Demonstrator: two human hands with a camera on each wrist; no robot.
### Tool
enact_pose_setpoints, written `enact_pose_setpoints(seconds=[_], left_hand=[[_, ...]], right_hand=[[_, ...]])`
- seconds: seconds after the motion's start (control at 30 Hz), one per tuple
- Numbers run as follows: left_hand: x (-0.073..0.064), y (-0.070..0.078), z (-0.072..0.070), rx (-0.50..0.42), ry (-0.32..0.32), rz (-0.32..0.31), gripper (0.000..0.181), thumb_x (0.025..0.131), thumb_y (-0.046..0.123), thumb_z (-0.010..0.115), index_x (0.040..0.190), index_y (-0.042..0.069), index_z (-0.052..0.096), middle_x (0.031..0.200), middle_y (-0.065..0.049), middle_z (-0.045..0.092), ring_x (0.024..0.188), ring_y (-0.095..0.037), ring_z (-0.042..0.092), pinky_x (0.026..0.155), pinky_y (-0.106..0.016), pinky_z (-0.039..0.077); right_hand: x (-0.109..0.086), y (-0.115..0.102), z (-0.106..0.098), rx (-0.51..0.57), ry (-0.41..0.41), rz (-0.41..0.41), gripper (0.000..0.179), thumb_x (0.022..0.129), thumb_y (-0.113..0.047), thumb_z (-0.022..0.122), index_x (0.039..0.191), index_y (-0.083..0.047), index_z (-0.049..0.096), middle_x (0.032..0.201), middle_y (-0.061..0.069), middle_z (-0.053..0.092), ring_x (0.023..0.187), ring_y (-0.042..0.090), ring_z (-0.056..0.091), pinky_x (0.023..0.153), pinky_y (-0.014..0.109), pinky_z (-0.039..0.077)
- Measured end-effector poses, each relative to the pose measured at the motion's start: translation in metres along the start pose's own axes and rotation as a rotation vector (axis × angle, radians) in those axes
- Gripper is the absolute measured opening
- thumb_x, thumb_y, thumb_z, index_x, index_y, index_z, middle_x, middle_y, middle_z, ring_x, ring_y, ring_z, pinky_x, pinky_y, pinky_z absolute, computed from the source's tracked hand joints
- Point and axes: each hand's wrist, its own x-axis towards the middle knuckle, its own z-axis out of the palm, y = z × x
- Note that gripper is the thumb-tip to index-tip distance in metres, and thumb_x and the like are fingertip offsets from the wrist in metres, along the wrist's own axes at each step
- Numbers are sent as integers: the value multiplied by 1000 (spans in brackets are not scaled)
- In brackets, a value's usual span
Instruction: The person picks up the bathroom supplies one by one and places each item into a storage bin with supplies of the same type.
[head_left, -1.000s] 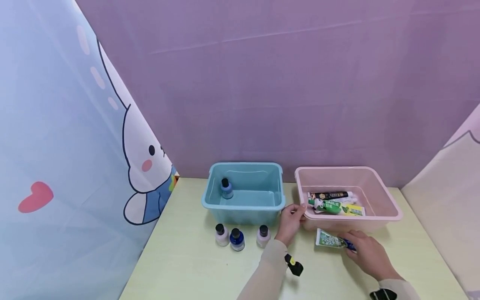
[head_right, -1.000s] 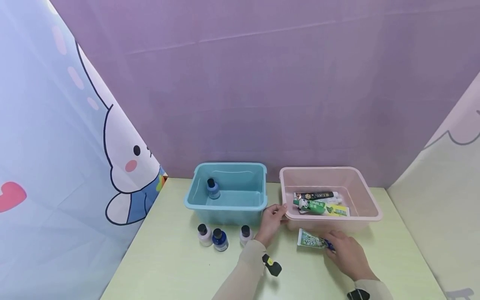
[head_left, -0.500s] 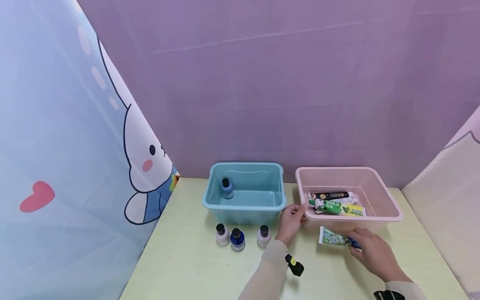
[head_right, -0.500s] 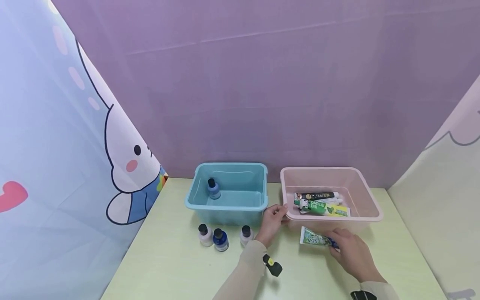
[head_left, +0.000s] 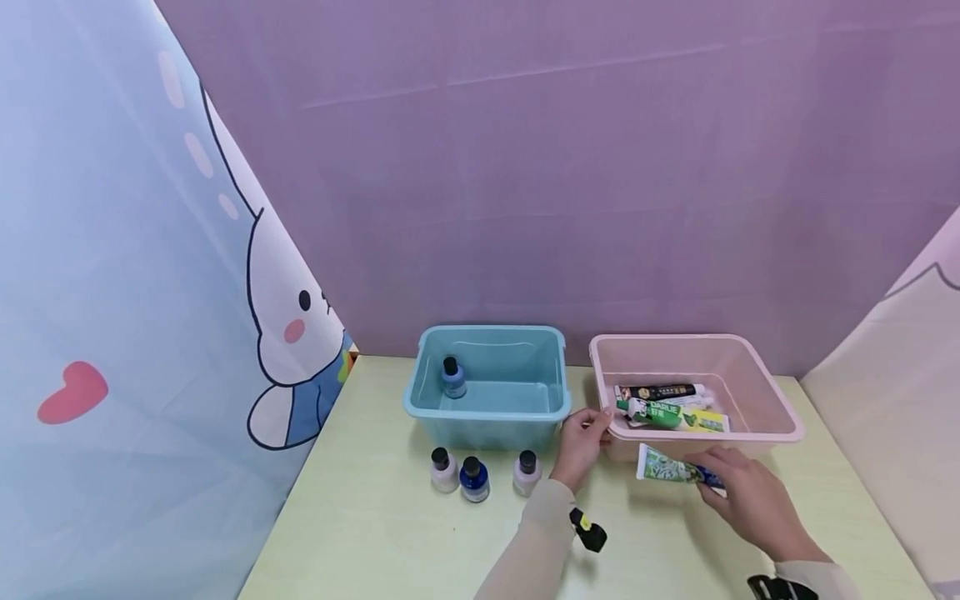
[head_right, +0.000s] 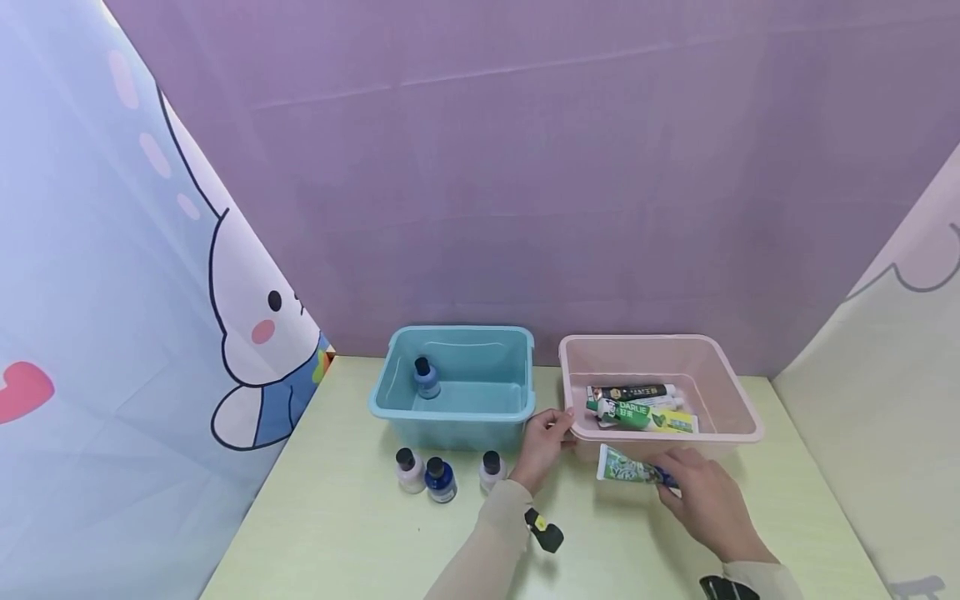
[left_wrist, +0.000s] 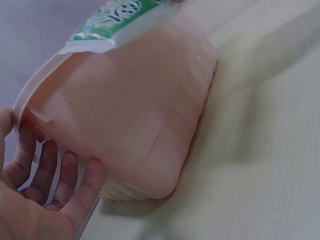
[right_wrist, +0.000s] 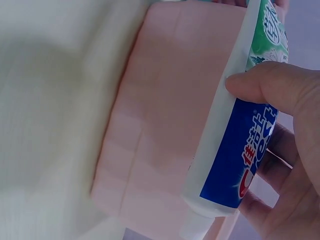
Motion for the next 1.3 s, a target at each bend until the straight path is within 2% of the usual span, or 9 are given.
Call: enact_pose_setpoints(seconds=[0.37, 0.7, 1.03, 1.3], left_hand=[[-1, 0, -1, 15, -12, 3, 34, 100, 35, 66, 105, 2, 70, 91, 2, 66, 85, -13, 66, 90, -41, 60], [-2, -2, -1, 11, -23, 30, 36, 101, 34, 65, 106, -1, 70, 90, 1, 65, 82, -11, 65, 88, -42, 61], [0, -2, 0, 9, -10, 18, 34, 100, 35, 66, 104, 1, 70, 90, 2, 65, 83, -11, 64, 84, -35, 61], [0, 0, -1, 16, -5, 5, 34, 100, 35, 66, 107, 2, 70, 92, 2, 65, 84, -12, 64, 85, -34, 60]], right_hand=[[4, 0, -9, 6, 9, 0, 48, 62, -9, 89, 107, -18, 76, 105, 6, 74, 88, 32, 70, 69, 53, 55], [11, 2, -18, -9, 49, -45, 56, 61, -8, 89, 113, -22, 75, 100, 0, 74, 84, 26, 69, 66, 47, 54], [19, 5, -26, -16, 59, -43, 48, 62, -8, 87, 108, -17, 75, 98, 2, 73, 82, 27, 68, 62, 46, 54], [27, 6, -31, -11, 69, -62, 45, 63, -7, 86, 106, -15, 75, 97, 3, 74, 81, 27, 67, 65, 48, 54]])
